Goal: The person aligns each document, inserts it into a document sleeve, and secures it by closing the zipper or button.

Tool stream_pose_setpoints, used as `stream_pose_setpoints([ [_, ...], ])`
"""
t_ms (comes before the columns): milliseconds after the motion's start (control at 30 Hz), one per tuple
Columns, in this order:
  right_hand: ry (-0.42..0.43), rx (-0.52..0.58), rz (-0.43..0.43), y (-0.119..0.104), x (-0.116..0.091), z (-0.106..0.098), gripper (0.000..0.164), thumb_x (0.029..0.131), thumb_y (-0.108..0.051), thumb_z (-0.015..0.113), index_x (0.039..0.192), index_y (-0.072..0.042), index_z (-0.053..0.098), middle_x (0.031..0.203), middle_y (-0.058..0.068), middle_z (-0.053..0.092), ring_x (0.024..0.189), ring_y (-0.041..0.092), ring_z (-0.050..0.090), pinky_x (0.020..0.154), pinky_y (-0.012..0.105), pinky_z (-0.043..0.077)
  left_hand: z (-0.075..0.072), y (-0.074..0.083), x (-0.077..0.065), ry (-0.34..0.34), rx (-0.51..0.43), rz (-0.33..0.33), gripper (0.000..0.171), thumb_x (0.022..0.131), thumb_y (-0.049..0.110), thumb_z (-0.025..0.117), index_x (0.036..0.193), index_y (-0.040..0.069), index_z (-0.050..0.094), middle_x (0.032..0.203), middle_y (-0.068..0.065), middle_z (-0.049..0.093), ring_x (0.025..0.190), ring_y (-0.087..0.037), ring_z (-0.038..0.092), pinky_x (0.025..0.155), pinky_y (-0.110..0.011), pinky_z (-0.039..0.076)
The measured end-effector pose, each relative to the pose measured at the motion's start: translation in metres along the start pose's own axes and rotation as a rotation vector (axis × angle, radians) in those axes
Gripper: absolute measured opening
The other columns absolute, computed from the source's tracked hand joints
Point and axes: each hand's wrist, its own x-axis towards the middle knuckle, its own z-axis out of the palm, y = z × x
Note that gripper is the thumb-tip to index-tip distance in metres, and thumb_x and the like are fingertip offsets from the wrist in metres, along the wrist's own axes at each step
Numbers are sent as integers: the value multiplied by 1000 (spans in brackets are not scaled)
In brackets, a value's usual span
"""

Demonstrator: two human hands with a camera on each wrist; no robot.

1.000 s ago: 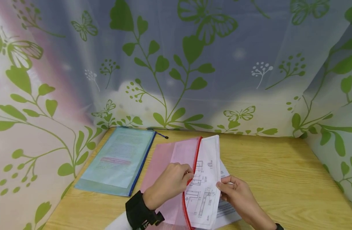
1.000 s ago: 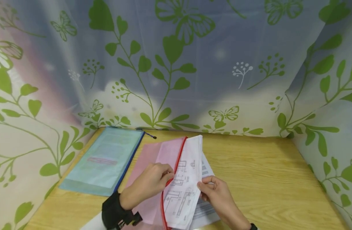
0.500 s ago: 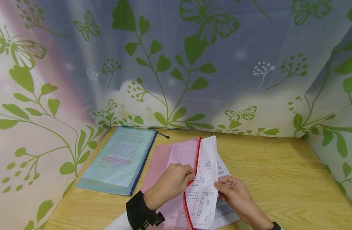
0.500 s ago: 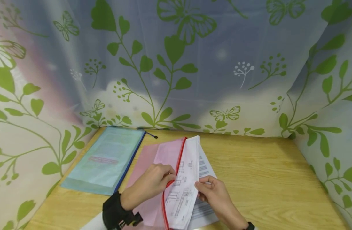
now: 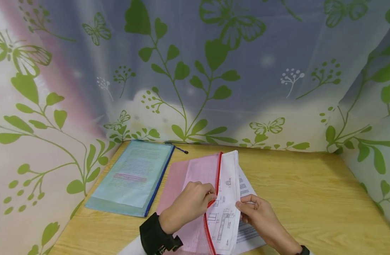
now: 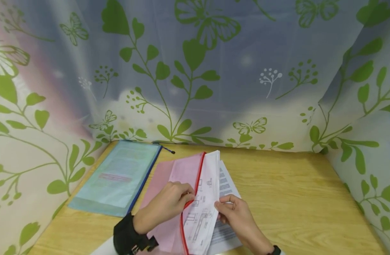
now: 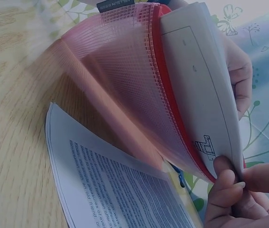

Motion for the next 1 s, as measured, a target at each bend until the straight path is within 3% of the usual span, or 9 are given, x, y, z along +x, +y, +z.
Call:
stream_pose_setpoints([
  [567,-3,17,-1,0,-3,2,27,97,-13,68,112,5,53,70,-3,64,62,9,53,61,23,46,0,4,-1,-3,4,14,10,96,12,72,87,12,75,75,4,69,67,-3,55,63,-16,43],
  [800,-34,26,11,3,-3,3,28,99,-13,66,113,5,51,72,-4,65,64,9,53,63,24,46,2,4,-1,-33,-16,-8,10,97,13,71,88,11,75,76,4,69,66,-2,52,63,-16,42],
  [1000,-10,-8,15,4,-1,3,27,99,-15,67,113,4,54,71,-5,67,65,8,56,62,24,46,3,4,1,-28,-13,3,11,97,14,71,87,12,75,75,4,69,65,-2,50,62,-16,41],
])
